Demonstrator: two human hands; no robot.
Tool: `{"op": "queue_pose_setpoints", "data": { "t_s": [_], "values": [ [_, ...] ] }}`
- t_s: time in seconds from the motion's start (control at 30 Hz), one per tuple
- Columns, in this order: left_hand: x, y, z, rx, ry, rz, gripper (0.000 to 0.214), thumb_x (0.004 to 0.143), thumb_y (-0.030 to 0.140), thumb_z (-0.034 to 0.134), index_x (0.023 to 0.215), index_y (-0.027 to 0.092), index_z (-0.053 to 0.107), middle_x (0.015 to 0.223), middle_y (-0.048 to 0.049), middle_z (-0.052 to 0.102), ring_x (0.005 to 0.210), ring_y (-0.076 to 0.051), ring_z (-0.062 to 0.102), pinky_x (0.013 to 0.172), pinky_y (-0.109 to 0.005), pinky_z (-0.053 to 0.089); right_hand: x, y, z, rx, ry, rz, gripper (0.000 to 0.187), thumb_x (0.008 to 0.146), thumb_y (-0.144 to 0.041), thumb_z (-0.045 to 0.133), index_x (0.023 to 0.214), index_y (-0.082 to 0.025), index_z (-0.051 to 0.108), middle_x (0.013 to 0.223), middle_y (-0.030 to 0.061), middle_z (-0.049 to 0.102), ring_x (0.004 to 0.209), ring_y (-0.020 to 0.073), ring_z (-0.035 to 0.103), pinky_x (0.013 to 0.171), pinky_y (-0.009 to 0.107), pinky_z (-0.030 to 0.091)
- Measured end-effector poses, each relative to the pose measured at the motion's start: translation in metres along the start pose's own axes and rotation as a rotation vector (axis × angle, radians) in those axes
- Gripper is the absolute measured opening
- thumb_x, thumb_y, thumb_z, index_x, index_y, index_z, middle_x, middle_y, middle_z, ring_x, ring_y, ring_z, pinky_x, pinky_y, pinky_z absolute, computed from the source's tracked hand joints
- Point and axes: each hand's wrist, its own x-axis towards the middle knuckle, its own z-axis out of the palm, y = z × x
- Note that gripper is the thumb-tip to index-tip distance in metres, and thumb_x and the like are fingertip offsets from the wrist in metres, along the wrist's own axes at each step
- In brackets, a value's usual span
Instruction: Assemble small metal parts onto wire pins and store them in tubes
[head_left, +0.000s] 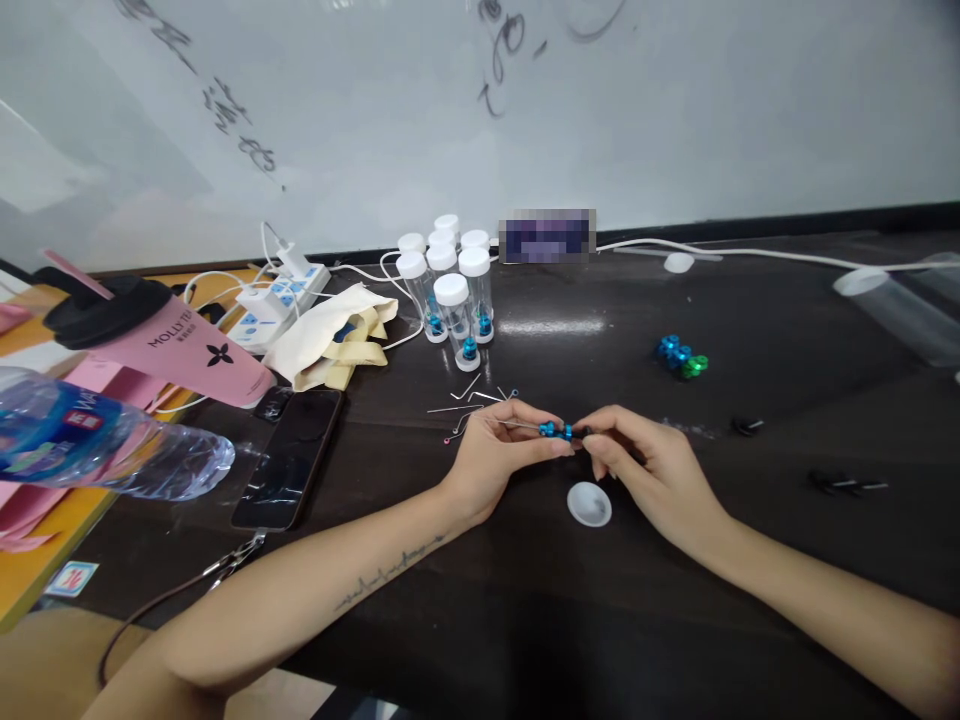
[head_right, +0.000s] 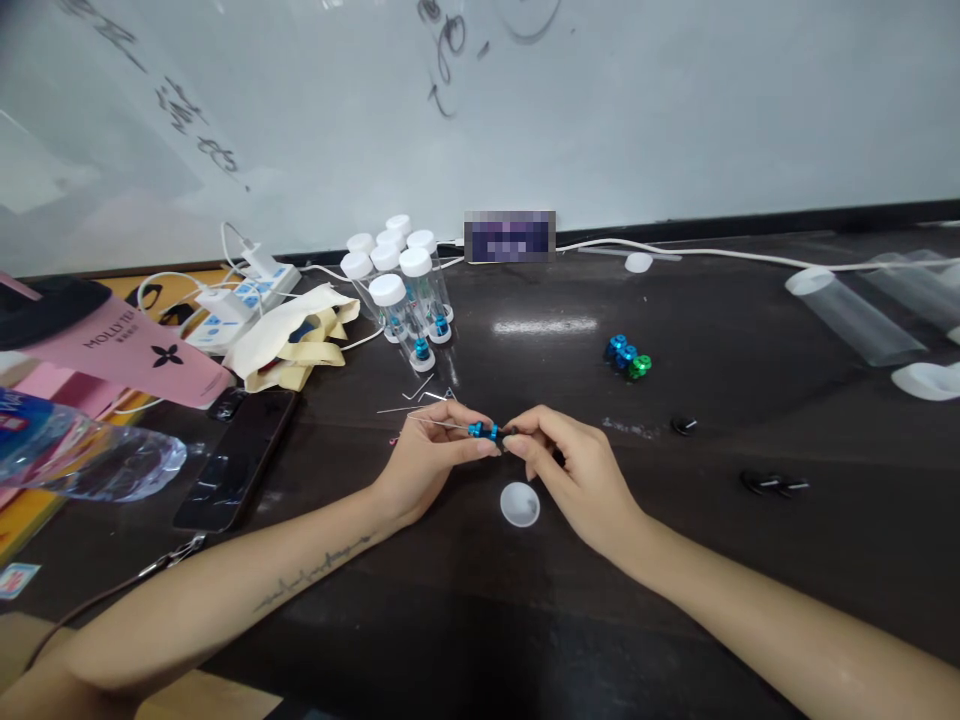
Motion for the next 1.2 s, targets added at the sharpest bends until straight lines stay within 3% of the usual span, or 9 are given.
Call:
{"op": "queue_pose_setpoints", "data": {
  "t_s": [0.1,0.17,0.33,0.53,0.67,0.87,1.03,1.2],
  "values": [
    [-0.0001,-0.0002,-0.0001,0.007,0.001,-0.003,0.025,0.060,0.015,0.086,0.081,0.015,0.072,0.077,-0.0014,0.075,0.073,-0.015,0.071,0.081,-0.031,0.054,0.0003,-0.0004,0.0001,-0.002,-0.022,-0.010,0.017,0.097,-0.030,0.051,0.089,-0.021,0.063,0.062,-0.0031,0.058,0.055,0.0123,0.057,0.056,0.026,0.042],
    [0.0003,-0.0008,-0.0007,0.004,0.011,0.000,0.025,0.060,0.014,0.086,0.081,0.015,0.072,0.078,-0.0012,0.075,0.073,-0.014,0.070,0.079,-0.030,0.054,-0.0007,0.0010,0.0008,-0.011,-0.007,-0.015,0.010,0.095,-0.027,0.055,0.094,-0.022,0.063,0.063,-0.0035,0.057,0.055,0.0123,0.057,0.056,0.026,0.043],
    [0.0008,-0.0017,-0.0015,0.002,0.020,0.011,0.026,0.060,0.013,0.086,0.081,0.015,0.072,0.079,-0.0005,0.075,0.074,-0.012,0.069,0.077,-0.026,0.053,-0.0031,0.0049,0.0021,0.000,0.048,-0.090,0.012,0.091,-0.017,0.060,0.100,-0.024,0.063,0.085,-0.0008,0.062,0.057,0.0103,0.058,0.058,0.026,0.046],
    [0.0002,-0.0011,-0.0008,0.006,0.016,-0.004,0.026,0.059,0.014,0.086,0.081,0.015,0.072,0.078,-0.0009,0.075,0.073,-0.013,0.069,0.078,-0.028,0.054,-0.0025,0.0043,0.0010,-0.019,0.015,-0.033,0.007,0.092,-0.024,0.061,0.099,-0.024,0.063,0.066,-0.0026,0.059,0.057,0.0139,0.058,0.054,0.026,0.044],
    [0.0004,-0.0010,-0.0014,0.009,0.020,-0.011,0.027,0.059,0.015,0.086,0.081,0.015,0.072,0.078,-0.0007,0.074,0.073,-0.013,0.069,0.080,-0.029,0.053,-0.0026,0.0033,0.0013,-0.025,0.050,-0.119,0.011,0.092,-0.018,0.060,0.100,-0.025,0.064,0.089,0.0016,0.065,0.061,0.0125,0.059,0.058,0.027,0.047],
    [0.0000,-0.0008,-0.0013,0.019,0.015,-0.015,0.027,0.058,0.016,0.087,0.081,0.015,0.071,0.078,-0.0018,0.075,0.074,-0.015,0.070,0.080,-0.030,0.054,-0.0021,0.0018,-0.0002,-0.029,0.028,-0.039,0.006,0.092,-0.024,0.061,0.096,-0.024,0.065,0.065,-0.0032,0.058,0.057,0.0134,0.056,0.056,0.027,0.043],
    [0.0003,-0.0014,-0.0012,0.011,0.023,-0.011,0.027,0.058,0.015,0.087,0.081,0.015,0.071,0.078,-0.0006,0.075,0.073,-0.012,0.069,0.078,-0.027,0.054,-0.0024,0.0004,0.0012,-0.031,0.076,-0.162,0.011,0.091,-0.017,0.060,0.098,-0.024,0.064,0.092,0.0015,0.065,0.069,0.0136,0.060,0.066,0.028,0.047],
    [-0.0006,0.0002,0.0000,0.023,0.014,-0.022,0.028,0.058,0.016,0.087,0.081,0.015,0.071,0.078,-0.0019,0.075,0.073,-0.014,0.070,0.079,-0.029,0.054,-0.0006,-0.0007,0.0005,-0.017,0.041,-0.031,0.008,0.091,-0.028,0.061,0.090,-0.022,0.066,0.067,-0.0015,0.060,0.056,0.0138,0.056,0.054,0.026,0.043]
  ]
}}
